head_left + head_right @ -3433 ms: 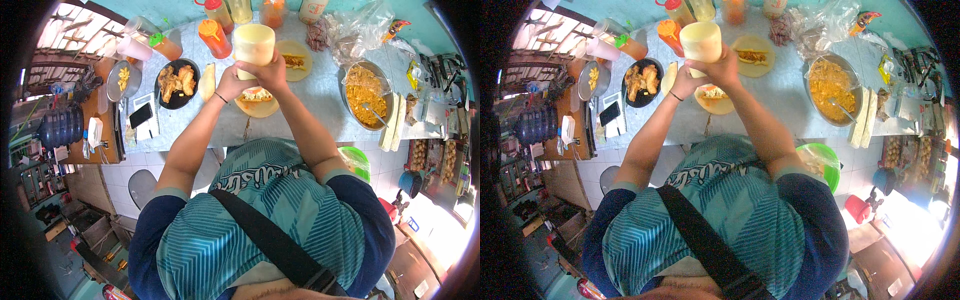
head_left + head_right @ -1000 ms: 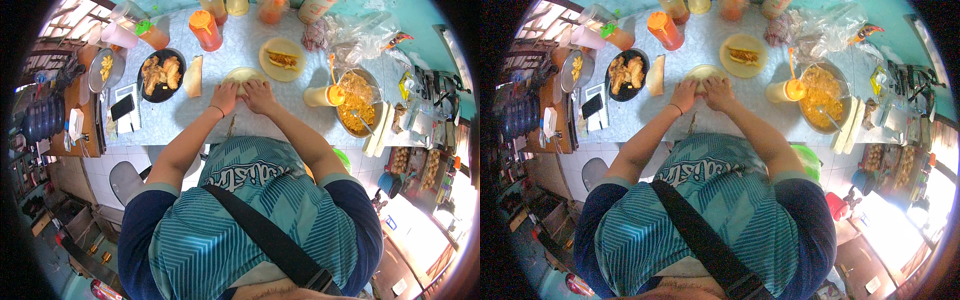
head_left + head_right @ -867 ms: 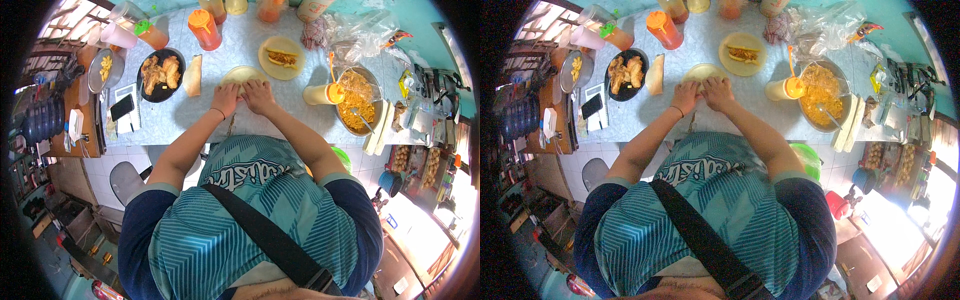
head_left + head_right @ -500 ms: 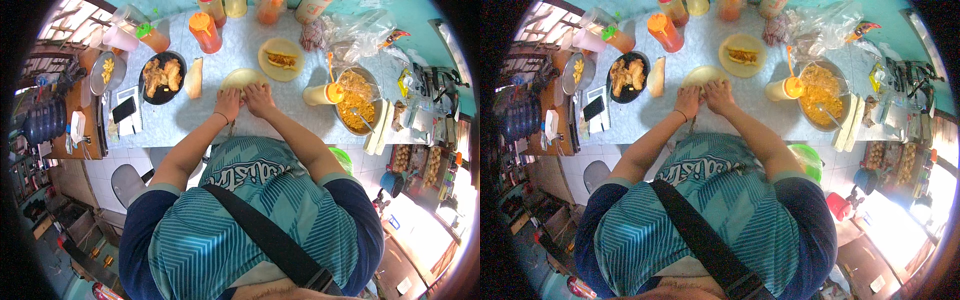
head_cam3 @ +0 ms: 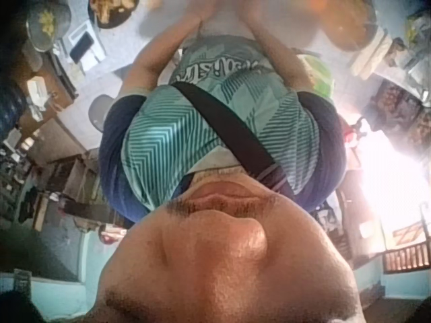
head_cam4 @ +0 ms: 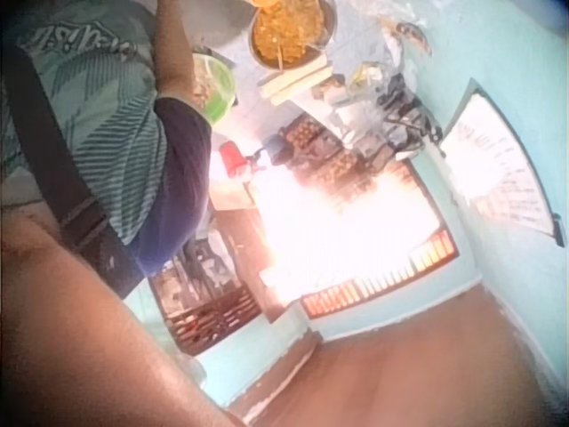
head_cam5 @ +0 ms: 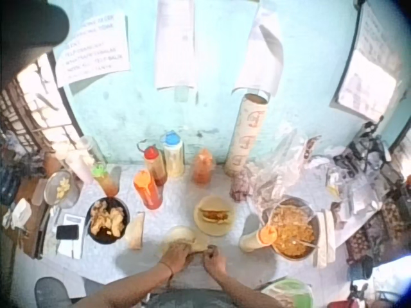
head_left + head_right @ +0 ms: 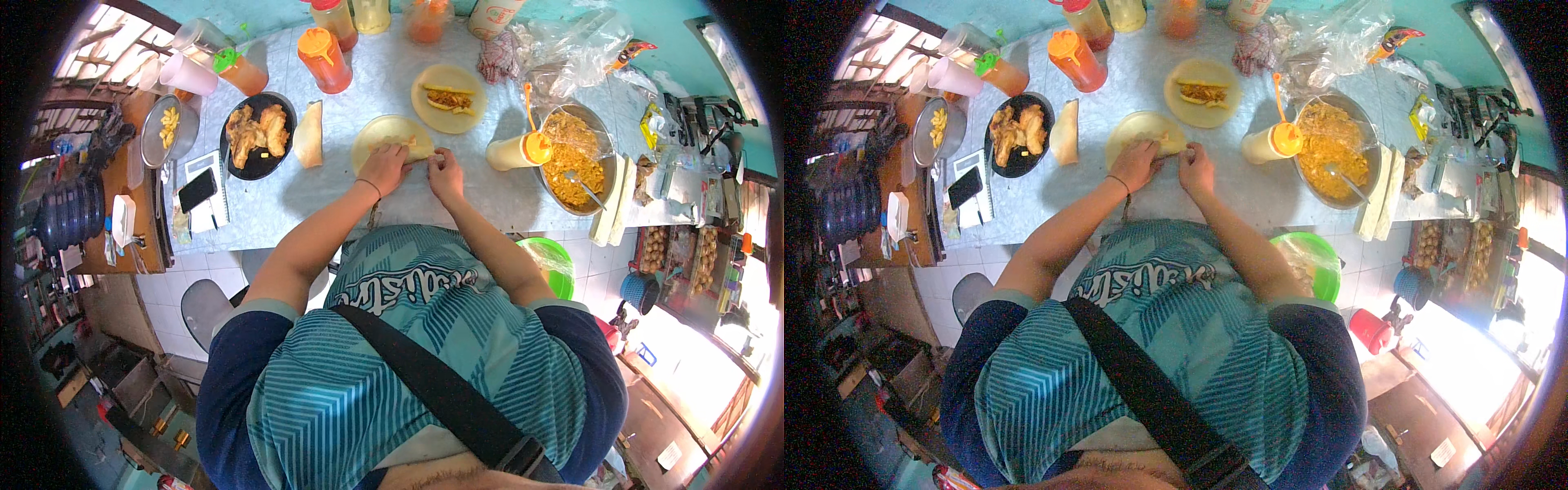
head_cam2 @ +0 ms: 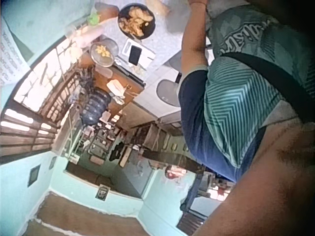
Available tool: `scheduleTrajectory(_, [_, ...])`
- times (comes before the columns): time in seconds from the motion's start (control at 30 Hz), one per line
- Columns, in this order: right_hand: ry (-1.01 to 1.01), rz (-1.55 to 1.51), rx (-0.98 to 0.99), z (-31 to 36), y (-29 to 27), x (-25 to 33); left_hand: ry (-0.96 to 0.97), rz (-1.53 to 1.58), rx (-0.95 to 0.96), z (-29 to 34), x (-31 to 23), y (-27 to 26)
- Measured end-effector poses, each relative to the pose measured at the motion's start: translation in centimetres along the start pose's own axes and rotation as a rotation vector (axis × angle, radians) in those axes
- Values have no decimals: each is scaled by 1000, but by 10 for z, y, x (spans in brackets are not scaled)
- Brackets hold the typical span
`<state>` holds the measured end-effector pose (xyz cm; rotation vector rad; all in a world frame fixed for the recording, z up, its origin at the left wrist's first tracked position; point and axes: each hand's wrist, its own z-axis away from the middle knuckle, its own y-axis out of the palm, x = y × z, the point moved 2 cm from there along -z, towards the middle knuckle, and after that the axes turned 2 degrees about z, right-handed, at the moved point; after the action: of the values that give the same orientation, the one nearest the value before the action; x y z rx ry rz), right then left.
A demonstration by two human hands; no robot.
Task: The person assembles tacos by placing fillings and sauces onto tortillas, folding them, and arranging them on a plate. They handle tortillas, sauces, and fillings by hand, then carry the finished tacos to a griddle.
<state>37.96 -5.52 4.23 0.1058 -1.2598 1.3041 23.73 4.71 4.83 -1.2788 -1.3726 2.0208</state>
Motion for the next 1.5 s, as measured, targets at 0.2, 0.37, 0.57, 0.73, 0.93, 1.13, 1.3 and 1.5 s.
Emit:
scheduleTrajectory(0.2, [99,-281,97,-10,5,8,25,-26,33,-8,-5,-3])
scheduleTrajectory(0.37, [88,-208,69,-15,10,9,-3,-182,229,-23,-13,-14])
scheduleTrajectory(0.57, [164,-373,63,-13,10,5,-101,-217,558,-56,-19,-27])
scheduleTrajectory(0.73, [167,-376,83,-20,9,6,-109,-182,536,-63,-20,-24])
scheduleTrajectory(0.93, [202,-356,53,-24,15,6,-57,-230,440,-50,-16,-23])
scheduleTrajectory(1.13, [143,-423,-61,-25,22,4,-51,-158,259,-33,-10,-17])
scheduleTrajectory(1.3, [-58,-176,-104,-15,26,3,73,-167,150,-19,0,-10])
scheduleTrajectory(1.5, [-653,155,-222,-1,28,12,-35,-43,-7,-12,2,-5])
